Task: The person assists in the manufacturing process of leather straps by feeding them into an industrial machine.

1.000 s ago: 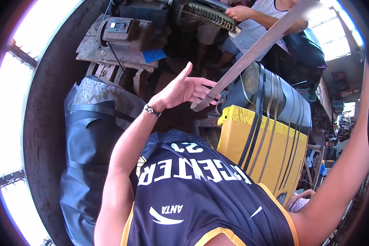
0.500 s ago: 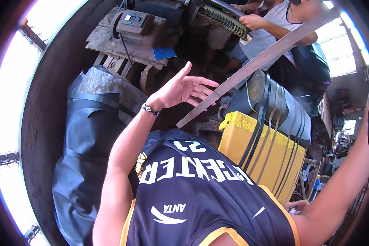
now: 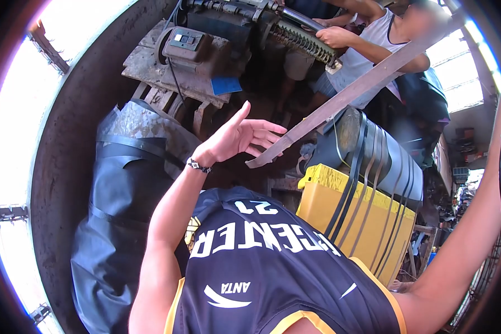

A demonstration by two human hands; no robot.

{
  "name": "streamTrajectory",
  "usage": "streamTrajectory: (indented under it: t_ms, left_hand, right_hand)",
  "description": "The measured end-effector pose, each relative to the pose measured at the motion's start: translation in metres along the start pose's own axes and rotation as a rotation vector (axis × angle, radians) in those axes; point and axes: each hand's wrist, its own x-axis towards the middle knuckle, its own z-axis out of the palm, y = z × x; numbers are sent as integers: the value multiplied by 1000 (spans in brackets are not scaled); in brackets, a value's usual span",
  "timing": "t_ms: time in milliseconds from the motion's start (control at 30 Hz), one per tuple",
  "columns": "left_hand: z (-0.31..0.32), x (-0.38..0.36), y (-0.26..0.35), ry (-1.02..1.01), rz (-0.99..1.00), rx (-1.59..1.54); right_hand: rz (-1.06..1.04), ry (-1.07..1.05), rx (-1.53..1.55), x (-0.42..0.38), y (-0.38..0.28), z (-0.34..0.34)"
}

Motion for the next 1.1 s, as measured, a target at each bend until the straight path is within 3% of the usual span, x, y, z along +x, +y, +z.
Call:
streamTrajectory:
  t_ms: [500, 1100]
  left_hand:
    - [7, -9, -3, 40, 37, 28]
    - [37, -55, 23, 68, 342, -19]
  right_hand:
    - [-13, 38, 13, 27, -12, -17]
    - [20, -63, 112, -1, 30, 30]
